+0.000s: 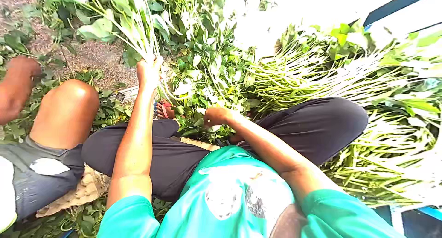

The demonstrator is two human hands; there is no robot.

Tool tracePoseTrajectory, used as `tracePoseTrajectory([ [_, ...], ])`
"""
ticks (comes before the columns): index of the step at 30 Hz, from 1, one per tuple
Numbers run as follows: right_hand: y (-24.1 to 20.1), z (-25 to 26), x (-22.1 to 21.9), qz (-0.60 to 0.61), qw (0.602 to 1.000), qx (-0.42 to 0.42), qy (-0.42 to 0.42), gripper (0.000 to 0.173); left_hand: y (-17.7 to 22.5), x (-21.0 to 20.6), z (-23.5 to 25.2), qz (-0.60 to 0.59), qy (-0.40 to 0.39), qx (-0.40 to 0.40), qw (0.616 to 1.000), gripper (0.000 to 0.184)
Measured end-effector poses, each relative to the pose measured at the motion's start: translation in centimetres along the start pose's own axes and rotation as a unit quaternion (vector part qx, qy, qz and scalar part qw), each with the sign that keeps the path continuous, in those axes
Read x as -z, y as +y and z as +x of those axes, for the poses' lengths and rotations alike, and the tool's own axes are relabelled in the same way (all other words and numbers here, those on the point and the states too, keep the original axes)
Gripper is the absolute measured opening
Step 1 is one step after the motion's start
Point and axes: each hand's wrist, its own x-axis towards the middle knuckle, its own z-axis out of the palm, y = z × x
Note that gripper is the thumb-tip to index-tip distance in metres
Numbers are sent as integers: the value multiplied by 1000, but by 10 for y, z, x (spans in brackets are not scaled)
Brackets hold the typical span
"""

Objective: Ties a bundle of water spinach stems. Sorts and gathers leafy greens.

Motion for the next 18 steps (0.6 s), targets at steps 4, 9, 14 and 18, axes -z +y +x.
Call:
tracePoseTrajectory([
  [4, -17, 9, 27, 42, 954, 50, 293, 32, 9, -9, -9, -15, -30, -14, 999, 22],
  [9, -20, 33, 18, 23, 945, 106, 309, 36, 24, 6, -14, -128, -30, -28, 991, 15],
  [14, -7, 35, -15, 57, 960, 131, 240, 34, 26, 33, -14, -224, -16, -24, 974, 18],
  [18, -43, -8, 47, 92, 994, -12, 63, 34, 32, 41, -12, -410, -29, 24, 911, 23],
])
